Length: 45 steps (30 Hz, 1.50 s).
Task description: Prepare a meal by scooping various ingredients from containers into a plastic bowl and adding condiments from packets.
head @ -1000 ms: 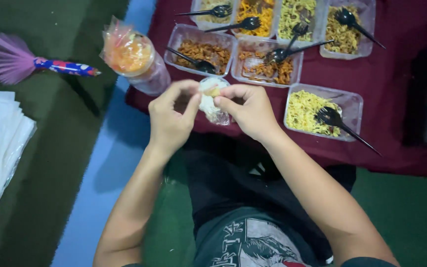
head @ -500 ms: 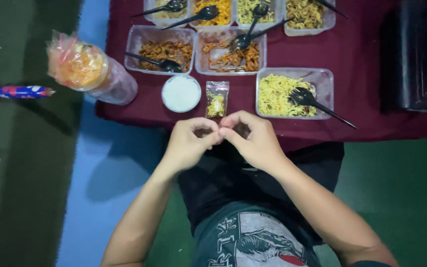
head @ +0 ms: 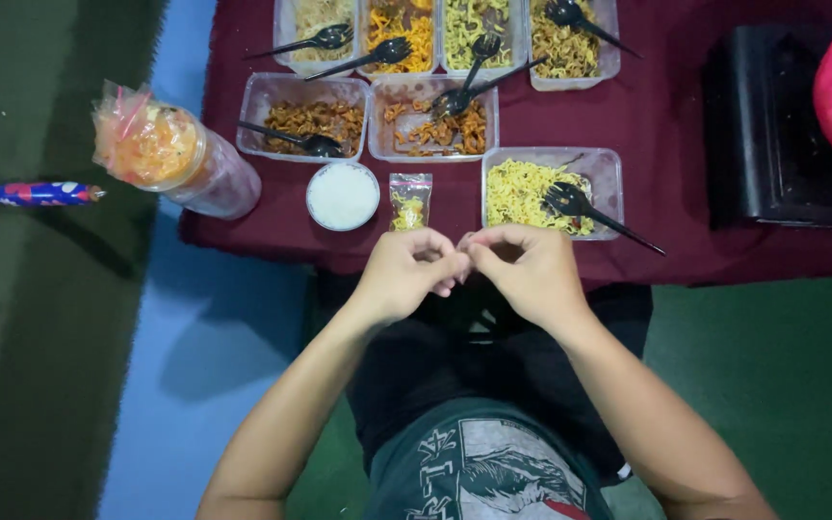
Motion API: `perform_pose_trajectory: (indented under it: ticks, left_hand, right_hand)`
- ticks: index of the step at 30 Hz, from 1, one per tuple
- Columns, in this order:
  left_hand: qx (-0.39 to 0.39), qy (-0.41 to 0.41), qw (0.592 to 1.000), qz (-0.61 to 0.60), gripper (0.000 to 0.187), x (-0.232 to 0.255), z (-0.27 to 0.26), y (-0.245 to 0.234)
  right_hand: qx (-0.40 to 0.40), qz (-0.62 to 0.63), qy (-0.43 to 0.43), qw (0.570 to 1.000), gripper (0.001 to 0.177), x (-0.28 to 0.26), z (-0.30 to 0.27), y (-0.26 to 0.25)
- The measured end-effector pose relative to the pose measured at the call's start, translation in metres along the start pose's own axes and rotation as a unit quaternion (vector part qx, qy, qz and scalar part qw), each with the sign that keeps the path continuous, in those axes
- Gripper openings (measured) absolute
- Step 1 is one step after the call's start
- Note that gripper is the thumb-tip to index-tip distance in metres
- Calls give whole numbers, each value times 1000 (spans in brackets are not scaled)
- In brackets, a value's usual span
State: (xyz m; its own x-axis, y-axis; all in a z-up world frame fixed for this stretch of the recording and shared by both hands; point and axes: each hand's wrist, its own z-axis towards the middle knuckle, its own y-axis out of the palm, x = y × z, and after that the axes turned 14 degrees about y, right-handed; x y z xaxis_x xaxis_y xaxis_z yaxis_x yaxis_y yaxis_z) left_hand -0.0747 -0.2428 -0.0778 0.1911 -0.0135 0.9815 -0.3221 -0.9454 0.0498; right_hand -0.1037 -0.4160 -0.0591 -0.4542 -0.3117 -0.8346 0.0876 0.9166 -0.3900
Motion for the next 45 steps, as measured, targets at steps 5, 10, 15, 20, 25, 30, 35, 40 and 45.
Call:
perform_pose_trajectory:
  ticks: [5, 10, 15, 20, 25, 30, 35, 40, 45]
  left_hand:
    - [15, 105, 955, 277, 11, 15, 5, 7]
    - [-57, 274, 865, 417, 10, 26, -1, 13]
    - [-179, 402, 745, 501, 22, 41, -5, 3]
    - [-261, 449, 702, 487, 17, 21, -1, -3]
    - [-212, 450, 740, 452, 17, 16, 1, -3]
    - [-156, 354, 851, 355, 16, 27, -4, -3]
    - [-51, 253, 932, 255, 10, 22, -6, -3]
    - [-21, 270, 907, 323, 13, 16, -6, 1]
    - [-19, 268, 889, 371, 15, 10, -7, -3]
  right_hand:
    - [50, -162, -127, 977, 12, 6, 11, -14]
    - [6, -242, -150, 959, 14, -13, 15, -34]
    - [-84, -273, -103, 953, 17, -43, 8, -60]
    - [-154, -301, -103, 936, 16, -40, 9, -77]
    - [-69, -201, -199, 957, 21, -19, -5, -71]
    - [-31, -153, -211, 965, 70, 7, -21, -50]
    - [91, -163, -213, 959, 19, 55, -4, -26]
    - [87, -179, -182, 963, 20, 36, -17, -11]
    - [112, -216, -165, 956, 12, 37, -16, -14]
